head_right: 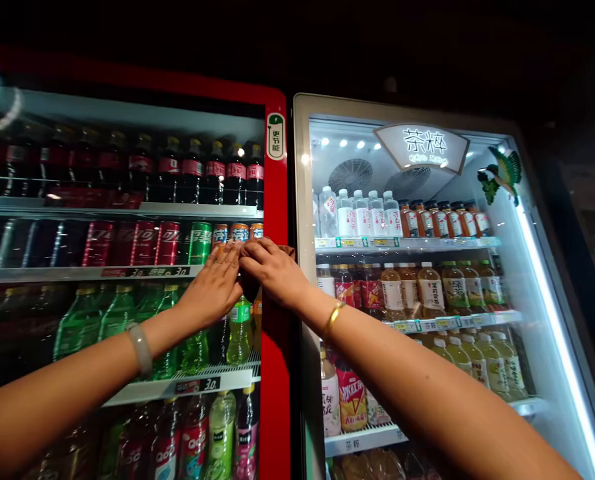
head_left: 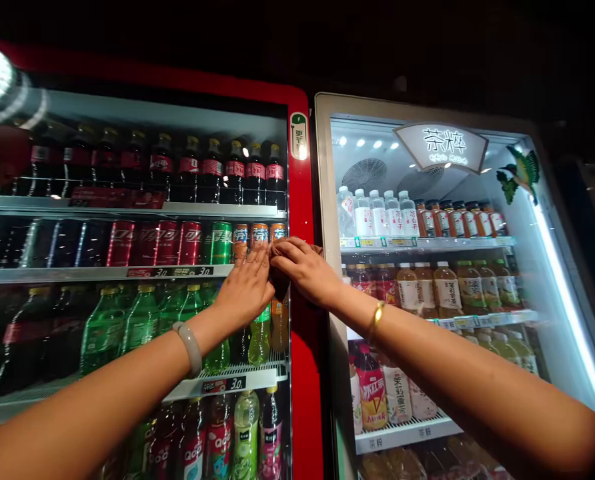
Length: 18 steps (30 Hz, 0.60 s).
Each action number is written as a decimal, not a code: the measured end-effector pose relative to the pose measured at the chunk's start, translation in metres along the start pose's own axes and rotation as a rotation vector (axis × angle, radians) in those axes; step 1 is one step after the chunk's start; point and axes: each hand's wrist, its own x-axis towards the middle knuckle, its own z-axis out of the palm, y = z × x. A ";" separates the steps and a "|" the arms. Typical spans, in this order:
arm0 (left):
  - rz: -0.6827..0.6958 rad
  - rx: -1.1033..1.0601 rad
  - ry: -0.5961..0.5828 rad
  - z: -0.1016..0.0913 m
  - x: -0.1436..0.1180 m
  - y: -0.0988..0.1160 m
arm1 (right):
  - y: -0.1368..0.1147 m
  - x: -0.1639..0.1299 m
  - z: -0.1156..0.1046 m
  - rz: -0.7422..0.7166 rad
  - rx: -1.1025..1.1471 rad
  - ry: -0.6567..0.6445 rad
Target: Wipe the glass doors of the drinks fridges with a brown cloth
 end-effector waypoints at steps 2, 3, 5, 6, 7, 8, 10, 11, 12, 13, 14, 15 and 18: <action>-0.089 0.008 -0.051 -0.009 0.009 -0.017 | 0.011 0.031 0.004 -0.047 -0.001 -0.035; -0.129 0.009 -0.068 -0.013 0.016 -0.026 | 0.018 0.047 0.005 -0.045 -0.005 -0.043; -0.190 0.007 -0.079 -0.022 0.035 -0.042 | 0.034 0.073 0.006 0.025 -0.013 -0.033; -0.199 0.003 -0.071 -0.026 0.045 -0.049 | 0.041 0.082 0.006 0.088 -0.016 -0.012; -0.206 -0.003 -0.050 -0.030 0.055 -0.055 | 0.046 0.088 0.007 0.159 -0.016 0.013; -0.212 -0.011 -0.030 -0.032 0.063 -0.060 | 0.048 0.089 0.008 0.227 -0.015 0.040; -0.231 -0.031 0.010 -0.035 0.074 -0.070 | 0.045 0.082 0.012 0.312 -0.017 0.082; -0.241 -0.040 0.028 -0.035 0.078 -0.075 | 0.040 0.076 0.014 0.321 -0.024 0.091; -0.247 -0.046 0.046 -0.036 0.080 -0.080 | 0.033 0.070 0.016 0.309 -0.035 0.092; -0.247 -0.050 0.063 -0.036 0.081 -0.085 | 0.025 0.065 0.018 0.285 -0.049 0.090; -0.241 -0.049 0.078 -0.036 0.081 -0.091 | 0.017 0.062 0.020 0.257 -0.065 0.086; -0.231 -0.045 0.092 -0.036 0.082 -0.098 | 0.010 0.064 0.023 0.232 -0.082 0.086; -0.218 -0.020 0.118 -0.038 0.084 -0.120 | 0.002 0.092 0.029 0.178 -0.132 0.089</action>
